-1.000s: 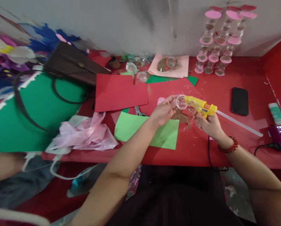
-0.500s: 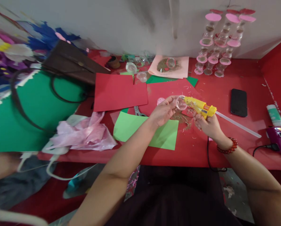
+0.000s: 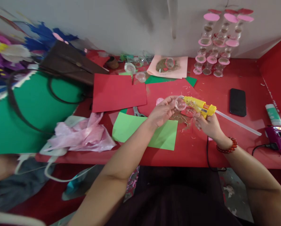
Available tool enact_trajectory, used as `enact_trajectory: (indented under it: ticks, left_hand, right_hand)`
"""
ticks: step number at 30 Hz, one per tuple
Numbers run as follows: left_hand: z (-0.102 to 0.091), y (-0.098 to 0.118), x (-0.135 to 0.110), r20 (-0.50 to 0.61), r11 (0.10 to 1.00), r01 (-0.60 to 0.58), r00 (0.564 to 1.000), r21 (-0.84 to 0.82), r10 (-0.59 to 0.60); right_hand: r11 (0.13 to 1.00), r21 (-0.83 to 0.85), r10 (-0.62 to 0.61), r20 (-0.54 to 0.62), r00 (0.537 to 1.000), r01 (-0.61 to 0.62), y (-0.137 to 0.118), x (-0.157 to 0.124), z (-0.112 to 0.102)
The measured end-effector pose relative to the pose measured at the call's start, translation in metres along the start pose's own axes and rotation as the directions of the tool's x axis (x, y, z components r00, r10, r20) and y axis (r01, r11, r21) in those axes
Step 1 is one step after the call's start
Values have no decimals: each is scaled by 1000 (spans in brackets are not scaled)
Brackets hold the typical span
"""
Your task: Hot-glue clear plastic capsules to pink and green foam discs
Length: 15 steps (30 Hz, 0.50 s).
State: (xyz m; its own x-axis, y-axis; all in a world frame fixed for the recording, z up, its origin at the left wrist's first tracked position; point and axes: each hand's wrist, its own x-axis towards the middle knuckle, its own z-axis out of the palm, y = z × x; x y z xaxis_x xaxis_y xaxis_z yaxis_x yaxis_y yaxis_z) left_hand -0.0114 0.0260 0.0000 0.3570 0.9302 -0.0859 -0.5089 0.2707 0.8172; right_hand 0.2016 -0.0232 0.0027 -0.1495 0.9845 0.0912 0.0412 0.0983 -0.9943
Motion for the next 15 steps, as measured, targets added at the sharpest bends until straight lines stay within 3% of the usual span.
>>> enact_trajectory:
  ticks: [15]
  left_hand:
    - [-3,-2,1,-47,999,-20,999,26,21]
  right_hand:
    - [995,-86,44,-38,998,-47,1,-2,-3]
